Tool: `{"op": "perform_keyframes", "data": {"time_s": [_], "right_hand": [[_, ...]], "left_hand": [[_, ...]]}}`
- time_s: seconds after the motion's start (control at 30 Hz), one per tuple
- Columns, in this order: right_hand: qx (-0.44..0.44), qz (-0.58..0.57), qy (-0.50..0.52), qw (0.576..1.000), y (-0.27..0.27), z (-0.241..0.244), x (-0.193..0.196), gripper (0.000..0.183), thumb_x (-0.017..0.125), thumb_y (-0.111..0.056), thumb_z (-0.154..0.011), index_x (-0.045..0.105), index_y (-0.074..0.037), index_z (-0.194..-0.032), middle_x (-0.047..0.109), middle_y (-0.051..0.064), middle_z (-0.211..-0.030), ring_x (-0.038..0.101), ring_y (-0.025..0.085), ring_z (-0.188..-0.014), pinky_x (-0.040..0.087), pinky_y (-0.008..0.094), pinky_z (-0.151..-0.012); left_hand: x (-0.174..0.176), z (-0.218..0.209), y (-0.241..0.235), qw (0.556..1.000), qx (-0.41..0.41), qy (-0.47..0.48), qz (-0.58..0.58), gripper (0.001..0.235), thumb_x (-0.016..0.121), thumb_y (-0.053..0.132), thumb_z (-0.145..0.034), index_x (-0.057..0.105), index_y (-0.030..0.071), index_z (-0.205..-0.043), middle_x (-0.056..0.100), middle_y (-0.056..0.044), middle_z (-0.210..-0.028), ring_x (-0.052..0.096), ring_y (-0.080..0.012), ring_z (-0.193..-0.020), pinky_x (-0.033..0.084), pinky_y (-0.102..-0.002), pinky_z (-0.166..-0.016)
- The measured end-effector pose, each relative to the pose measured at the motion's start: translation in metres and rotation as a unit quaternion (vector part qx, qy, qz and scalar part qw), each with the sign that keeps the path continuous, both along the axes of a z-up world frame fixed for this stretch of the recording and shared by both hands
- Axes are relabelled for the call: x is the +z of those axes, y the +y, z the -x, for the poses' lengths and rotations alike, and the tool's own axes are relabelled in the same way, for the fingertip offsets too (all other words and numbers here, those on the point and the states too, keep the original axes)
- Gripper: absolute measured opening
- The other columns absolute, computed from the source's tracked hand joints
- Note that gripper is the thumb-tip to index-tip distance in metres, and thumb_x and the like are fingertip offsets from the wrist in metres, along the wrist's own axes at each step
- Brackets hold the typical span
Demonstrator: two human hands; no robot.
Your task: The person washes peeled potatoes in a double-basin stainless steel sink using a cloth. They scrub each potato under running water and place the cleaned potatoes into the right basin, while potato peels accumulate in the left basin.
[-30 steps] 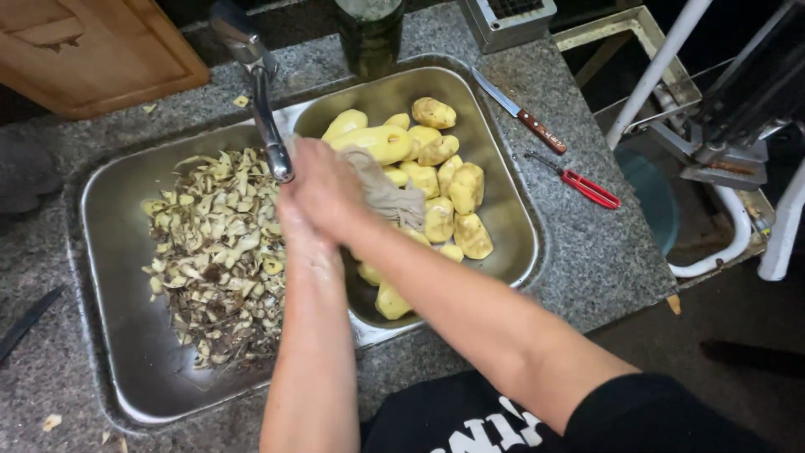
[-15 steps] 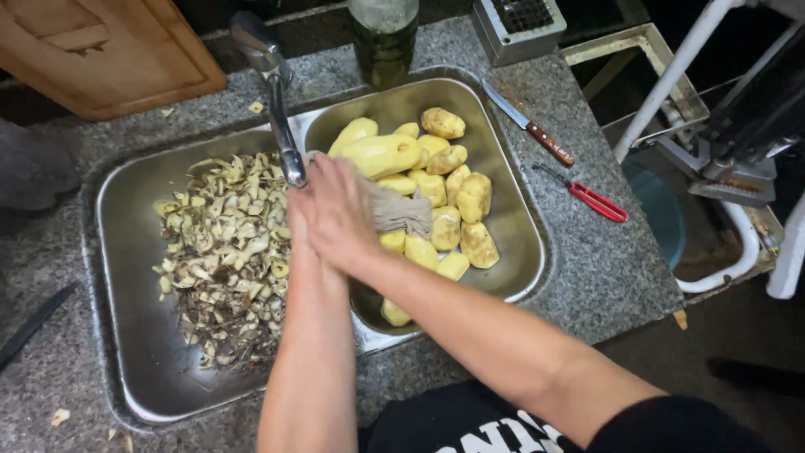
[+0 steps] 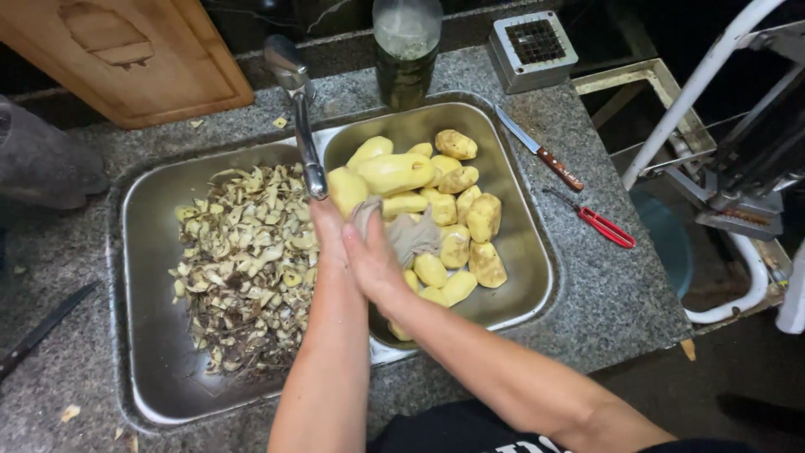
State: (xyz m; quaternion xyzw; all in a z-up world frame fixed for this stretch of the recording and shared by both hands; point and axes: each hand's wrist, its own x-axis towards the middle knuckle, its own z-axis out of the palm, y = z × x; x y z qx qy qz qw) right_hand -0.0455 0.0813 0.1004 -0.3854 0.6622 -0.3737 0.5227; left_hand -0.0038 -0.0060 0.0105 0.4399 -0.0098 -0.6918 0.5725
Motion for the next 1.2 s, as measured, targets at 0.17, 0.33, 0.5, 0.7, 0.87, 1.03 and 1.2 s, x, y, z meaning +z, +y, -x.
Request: {"op": "perform_keyframes", "data": {"time_s": [0.17,0.33,0.5,0.7,0.87,1.03,1.2], "right_hand": [[-0.023,0.027,-0.006,0.999,-0.015,0.009,-0.004,0.077,0.045,-0.048,-0.106,0.022,-0.014,-0.172,0.031,0.028,-0.171,0.032,0.04,-0.158,0.028,0.051,-0.13],[0.083,0.061,0.064,0.993,-0.003,-0.003,0.033,0.079,0.037,-0.046,-0.107,0.019,-0.001,-0.17,0.019,0.036,-0.171,0.024,0.048,-0.158,0.019,0.055,-0.131],[0.106,0.168,0.156,0.968,-0.001,0.001,-0.01,0.068,0.038,-0.038,-0.109,0.029,0.0,-0.164,0.025,0.036,-0.169,0.028,0.057,-0.154,0.024,0.06,-0.129],[0.159,0.389,0.336,0.843,-0.072,0.021,-0.106,0.047,0.04,-0.024,-0.112,0.057,0.004,-0.146,0.053,0.026,-0.153,0.043,0.051,-0.148,0.027,0.053,-0.132],[0.146,0.207,0.308,0.917,-0.051,-0.002,-0.033,0.034,0.047,-0.038,-0.102,0.059,-0.014,-0.122,0.064,0.017,-0.118,0.065,0.05,-0.119,0.051,0.06,-0.107],[0.192,0.257,0.332,0.887,-0.057,0.013,-0.069,0.053,0.044,-0.033,-0.108,0.05,0.0,-0.149,0.052,0.027,-0.144,0.044,0.056,-0.139,0.039,0.065,-0.116],[0.038,-0.018,0.041,0.998,-0.092,0.028,-0.046,0.074,0.041,-0.061,-0.103,0.055,-0.011,-0.155,0.051,0.015,-0.163,0.042,0.033,-0.155,0.026,0.046,-0.133]], "left_hand": [[-0.07,-0.009,-0.021,0.999,0.001,0.02,0.05,0.046,0.074,0.047,-0.094,0.077,0.007,-0.116,0.081,-0.016,-0.111,0.081,-0.0297,-0.096,0.069,-0.047,-0.093],[-0.055,-0.02,-0.013,0.996,0.024,0.044,0.074,0.046,0.061,0.041,-0.105,0.068,0.0,-0.125,0.077,-0.023,-0.118,0.078,-0.0343,-0.106,0.064,-0.054,-0.1],[0.051,0.0,0.031,0.978,-0.058,-0.199,-0.013,0.057,0.06,0.06,-0.095,0.068,0.03,-0.143,0.075,0.003,-0.138,0.072,-0.016,-0.127,0.048,-0.035,-0.125],[0.019,0.007,0.019,0.986,-0.053,-0.158,-0.002,0.041,0.061,0.053,-0.096,0.069,0.027,-0.127,0.076,0.0,-0.123,0.073,-0.0164,-0.113,0.052,-0.035,-0.112],[-0.006,-0.004,0.005,0.993,-0.041,-0.106,0.015,0.025,0.062,0.044,-0.096,0.07,0.023,-0.107,0.077,-0.003,-0.105,0.074,-0.0169,-0.096,0.057,-0.036,-0.096],[-0.033,-0.014,-0.003,0.997,-0.03,-0.07,0.025,0.02,0.063,0.038,-0.097,0.07,0.02,-0.092,0.078,-0.005,-0.091,0.074,-0.0172,-0.083,0.061,-0.037,-0.084],[-0.039,0.009,-0.008,0.999,-0.024,-0.03,0.038,0.025,0.064,0.032,-0.097,0.071,0.017,-0.078,0.079,-0.007,-0.077,0.075,-0.0176,-0.07,0.064,-0.038,-0.073]]}}
